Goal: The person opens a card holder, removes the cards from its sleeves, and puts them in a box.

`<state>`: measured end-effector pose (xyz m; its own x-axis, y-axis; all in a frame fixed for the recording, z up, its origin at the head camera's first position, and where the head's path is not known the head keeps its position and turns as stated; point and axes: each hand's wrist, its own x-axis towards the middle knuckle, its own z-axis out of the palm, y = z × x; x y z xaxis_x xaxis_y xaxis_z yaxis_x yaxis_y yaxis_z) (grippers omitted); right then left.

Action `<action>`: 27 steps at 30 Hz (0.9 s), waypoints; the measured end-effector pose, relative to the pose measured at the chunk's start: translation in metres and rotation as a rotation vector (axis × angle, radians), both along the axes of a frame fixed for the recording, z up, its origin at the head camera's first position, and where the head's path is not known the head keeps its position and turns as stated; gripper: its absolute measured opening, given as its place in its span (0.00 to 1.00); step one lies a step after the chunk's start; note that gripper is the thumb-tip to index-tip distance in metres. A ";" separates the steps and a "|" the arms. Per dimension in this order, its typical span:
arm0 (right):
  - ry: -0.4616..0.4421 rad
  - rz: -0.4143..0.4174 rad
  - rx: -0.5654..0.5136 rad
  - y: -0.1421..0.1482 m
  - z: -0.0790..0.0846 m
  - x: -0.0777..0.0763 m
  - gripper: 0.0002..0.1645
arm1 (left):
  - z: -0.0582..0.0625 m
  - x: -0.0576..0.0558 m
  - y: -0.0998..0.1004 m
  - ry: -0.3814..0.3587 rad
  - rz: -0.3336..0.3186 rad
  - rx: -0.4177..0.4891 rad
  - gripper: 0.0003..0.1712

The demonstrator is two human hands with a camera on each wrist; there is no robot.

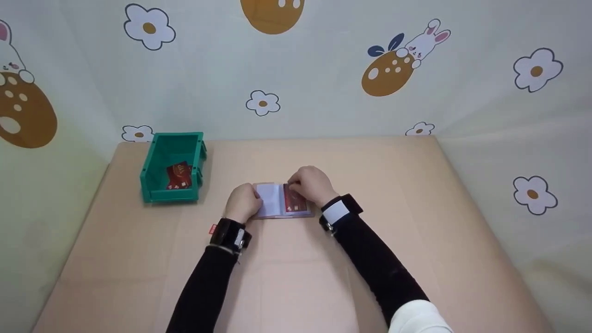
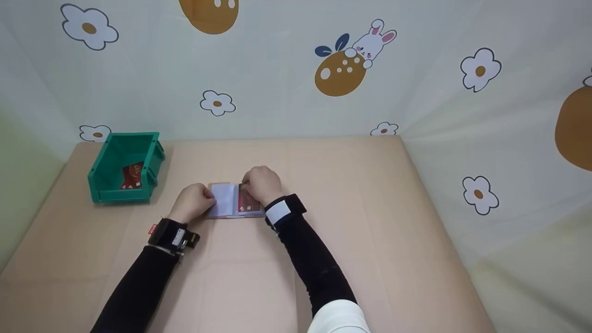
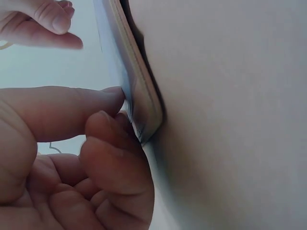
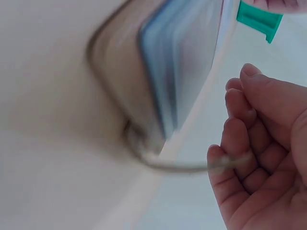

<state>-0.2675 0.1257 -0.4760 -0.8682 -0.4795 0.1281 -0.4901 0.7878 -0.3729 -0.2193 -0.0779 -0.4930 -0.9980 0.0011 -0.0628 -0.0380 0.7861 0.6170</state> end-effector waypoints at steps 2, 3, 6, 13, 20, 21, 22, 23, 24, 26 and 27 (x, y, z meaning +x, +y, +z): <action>0.002 -0.012 -0.004 0.006 0.000 -0.001 0.08 | 0.000 0.000 0.000 -0.003 -0.001 -0.003 0.02; 0.000 -0.019 -0.005 0.009 0.000 -0.001 0.08 | 0.000 0.000 0.000 -0.005 -0.001 -0.003 0.02; 0.008 -0.029 -0.003 0.018 -0.001 -0.003 0.08 | 0.000 0.000 0.000 -0.015 -0.001 -0.005 0.02; 0.001 -0.081 0.013 0.029 -0.004 -0.006 0.06 | 0.000 0.000 0.000 -0.014 0.007 0.009 0.03; -0.015 -0.108 0.030 0.028 -0.006 -0.007 0.05 | 0.000 0.001 0.000 -0.004 0.006 0.023 0.03; -0.008 -0.106 0.035 0.028 -0.006 -0.007 0.05 | 0.000 0.001 0.000 -0.005 0.006 0.025 0.03; 0.000 -0.103 0.039 0.027 -0.007 -0.008 0.05 | 0.000 0.002 0.000 -0.007 0.007 0.025 0.03; 0.007 -0.101 0.045 0.027 -0.007 -0.008 0.05 | 0.000 0.002 0.000 -0.012 0.010 0.028 0.03; 0.015 -0.097 0.048 0.026 -0.007 -0.008 0.05 | 0.000 0.002 0.000 -0.013 0.011 0.029 0.03; 0.028 -0.092 0.057 0.025 -0.007 -0.008 0.05 | 0.001 0.002 0.000 -0.014 0.013 0.031 0.03; 0.031 -0.090 0.061 0.025 -0.007 -0.008 0.05 | 0.000 0.002 -0.001 -0.013 0.013 0.031 0.03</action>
<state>-0.2756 0.1505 -0.4830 -0.9040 -0.4077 0.1288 -0.4272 0.8500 -0.3083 -0.2177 -0.0785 -0.4925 -0.9970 -0.0093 -0.0763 -0.0562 0.7661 0.6403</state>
